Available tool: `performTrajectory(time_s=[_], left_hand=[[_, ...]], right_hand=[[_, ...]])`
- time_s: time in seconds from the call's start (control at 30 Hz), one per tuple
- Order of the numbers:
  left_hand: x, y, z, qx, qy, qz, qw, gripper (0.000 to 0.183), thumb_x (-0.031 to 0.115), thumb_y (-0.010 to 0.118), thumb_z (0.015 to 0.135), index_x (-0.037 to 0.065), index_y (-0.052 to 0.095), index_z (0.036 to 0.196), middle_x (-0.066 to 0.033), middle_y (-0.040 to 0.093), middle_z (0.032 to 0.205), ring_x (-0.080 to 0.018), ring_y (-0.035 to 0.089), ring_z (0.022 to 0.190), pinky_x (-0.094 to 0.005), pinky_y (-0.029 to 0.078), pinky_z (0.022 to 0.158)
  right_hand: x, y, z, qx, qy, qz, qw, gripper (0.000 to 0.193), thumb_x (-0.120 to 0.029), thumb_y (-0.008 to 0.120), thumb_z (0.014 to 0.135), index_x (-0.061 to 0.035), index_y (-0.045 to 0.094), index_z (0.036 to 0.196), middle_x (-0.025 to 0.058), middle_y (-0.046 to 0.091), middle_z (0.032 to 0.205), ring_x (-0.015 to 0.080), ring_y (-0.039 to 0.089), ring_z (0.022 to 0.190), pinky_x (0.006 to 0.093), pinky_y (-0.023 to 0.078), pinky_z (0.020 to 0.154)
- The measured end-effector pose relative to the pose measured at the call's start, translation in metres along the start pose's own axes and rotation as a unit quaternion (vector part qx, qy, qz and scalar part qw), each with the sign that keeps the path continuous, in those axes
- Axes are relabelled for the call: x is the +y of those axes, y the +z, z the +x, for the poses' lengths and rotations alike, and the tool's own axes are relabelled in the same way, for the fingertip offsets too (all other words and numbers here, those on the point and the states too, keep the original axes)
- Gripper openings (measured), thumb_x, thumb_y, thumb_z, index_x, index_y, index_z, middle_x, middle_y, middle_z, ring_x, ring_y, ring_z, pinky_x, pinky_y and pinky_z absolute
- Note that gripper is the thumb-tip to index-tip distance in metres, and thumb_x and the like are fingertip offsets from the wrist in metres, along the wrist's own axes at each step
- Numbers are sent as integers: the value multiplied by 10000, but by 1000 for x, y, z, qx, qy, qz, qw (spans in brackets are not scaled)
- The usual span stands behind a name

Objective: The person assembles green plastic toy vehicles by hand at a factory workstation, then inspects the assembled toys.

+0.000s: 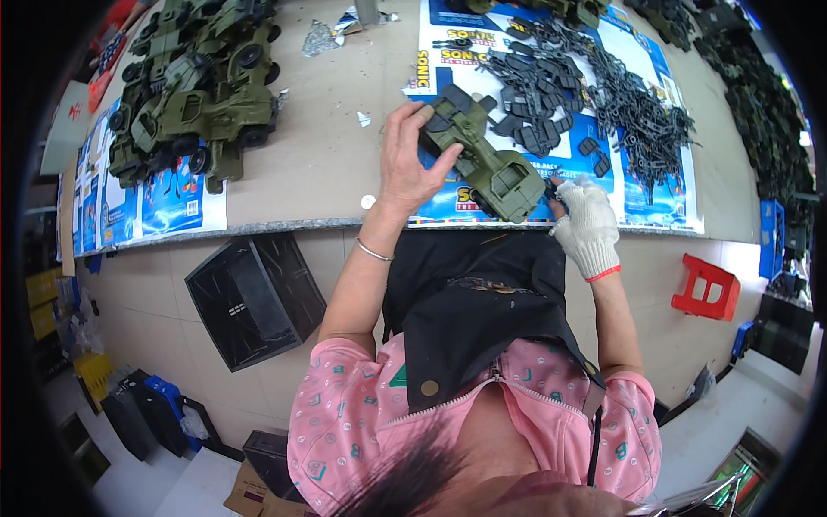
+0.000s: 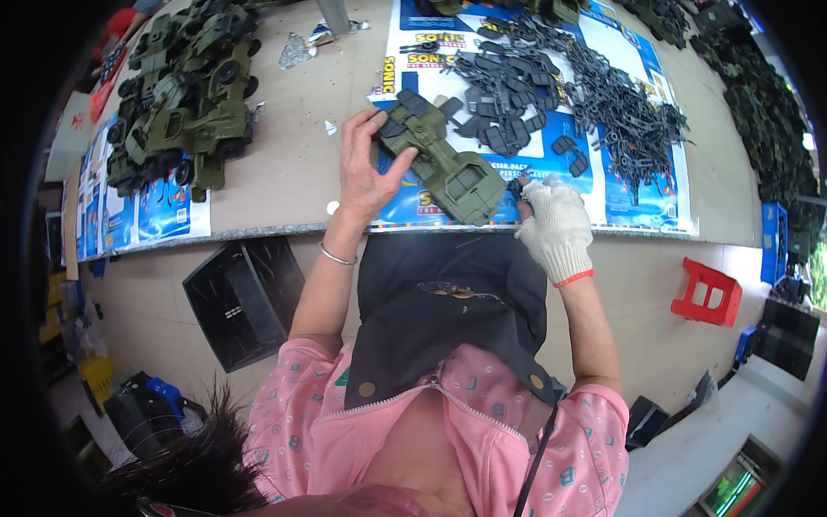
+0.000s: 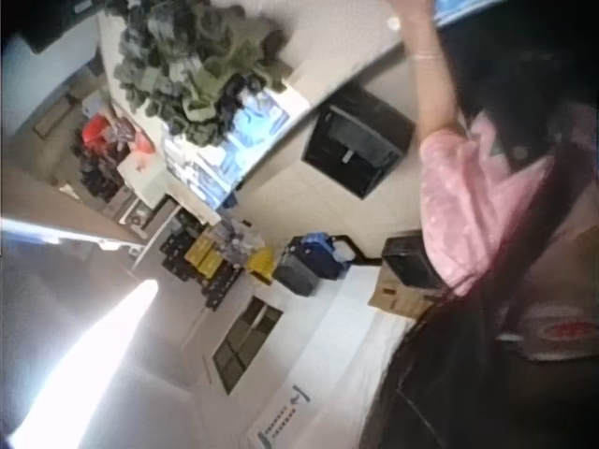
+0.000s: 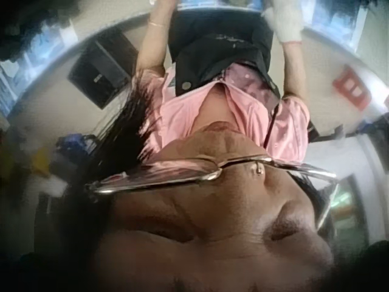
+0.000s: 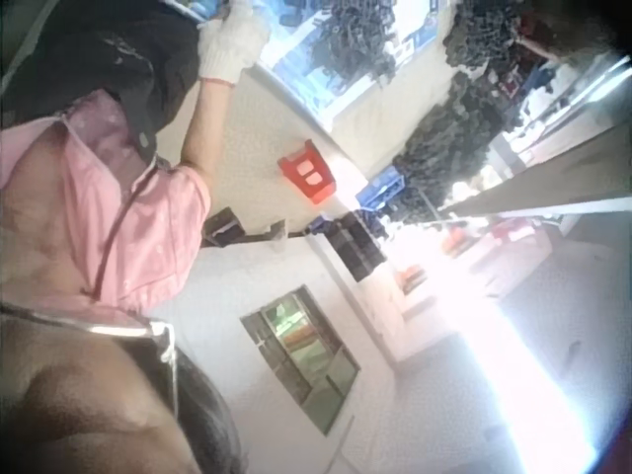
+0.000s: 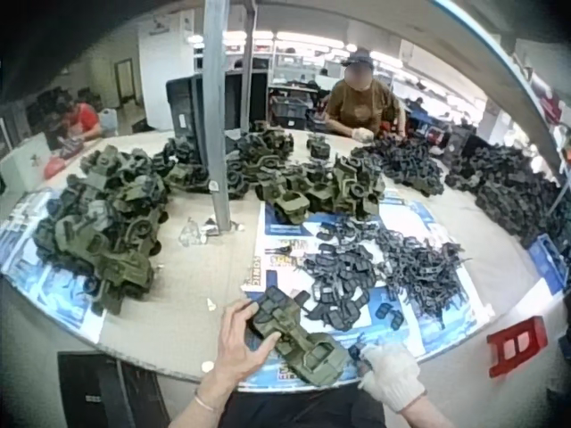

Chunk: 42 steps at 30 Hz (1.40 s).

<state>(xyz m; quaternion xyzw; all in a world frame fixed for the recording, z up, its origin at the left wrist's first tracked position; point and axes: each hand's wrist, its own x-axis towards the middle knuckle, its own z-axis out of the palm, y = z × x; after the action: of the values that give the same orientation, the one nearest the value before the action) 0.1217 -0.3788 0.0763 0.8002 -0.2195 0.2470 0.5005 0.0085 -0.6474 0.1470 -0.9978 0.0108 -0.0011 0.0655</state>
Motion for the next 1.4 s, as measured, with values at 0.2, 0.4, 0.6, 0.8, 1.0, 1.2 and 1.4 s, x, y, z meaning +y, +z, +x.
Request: performTrajectory(time_s=[0.2, 0.4, 0.6, 0.8, 1.0, 1.2, 1.4], left_hand=[[-2, -4, -1, -7, -1, -1, 1000, 626, 123, 884, 735, -5, 576, 1265, -200, 543, 1328, -363, 577, 1207, -429, 525, 972], [-3, -5, 1, 1, 10, -10, 1000, 634, 137, 895, 725, -1, 578, 1256, -200, 555, 1302, -377, 591, 1181, -438, 526, 966], [-3, -5, 1, 0, 18, 1, 1000, 642, 133, 899, 716, -7, 576, 1253, -210, 560, 1286, -386, 592, 1168, -443, 527, 946], [-2, -3, -2, 5, 18, -1, 1000, 650, 147, 901, 709, -15, 570, 1245, -222, 558, 1268, -394, 592, 1145, -448, 520, 945], [0, 1, 2, -28, -9, -86, 996, 597, 142, 888, 704, 22, 574, 1198, -190, 556, 1228, -386, 561, 1182, -450, 491, 996], [0, -1, -3, -43, -58, -167, 983, 712, 90, 849, 652, 19, 518, 1279, -195, 548, 1220, -432, 522, 1182, -478, 472, 1001], [-6, 7, -12, -32, -68, -132, 988, 756, 113, 859, 648, -47, 481, 1283, -235, 513, 1223, -442, 511, 1146, -498, 463, 983]], right_hand=[[34, 31, 17, 88, 90, 237, 963, 343, -103, 738, 893, -70, 705, 1233, 163, 716, 1122, 298, 685, 1038, 383, 526, 900], [-64, -21, 78, 122, -101, 323, 933, 375, -152, 822, 824, -50, 732, 1172, 128, 718, 987, 259, 682, 906, 351, 528, 841], [-88, -28, 101, 78, -192, 211, 955, 340, -242, 793, 837, -71, 743, 1127, 168, 711, 1007, 357, 675, 945, 423, 538, 828], [-74, -52, 119, -122, -164, 324, 924, 359, -328, 772, 891, -20, 727, 1070, 154, 716, 963, 259, 708, 886, 370, 553, 758], [-121, -27, 163, 34, -337, -4, 941, 441, -453, 560, 982, -46, 728, 1009, 189, 686, 934, 342, 675, 899, 462, 522, 832], [-136, -37, 158, -69, -486, -76, 868, 450, -367, 660, 908, -60, 644, 1236, 234, 577, 1307, 441, 560, 1203, 552, 422, 1015], [-142, -32, 161, -107, -411, -6, 905, 437, -293, 604, 952, -13, 633, 1285, 242, 646, 1141, 446, 600, 1095, 523, 463, 961]])
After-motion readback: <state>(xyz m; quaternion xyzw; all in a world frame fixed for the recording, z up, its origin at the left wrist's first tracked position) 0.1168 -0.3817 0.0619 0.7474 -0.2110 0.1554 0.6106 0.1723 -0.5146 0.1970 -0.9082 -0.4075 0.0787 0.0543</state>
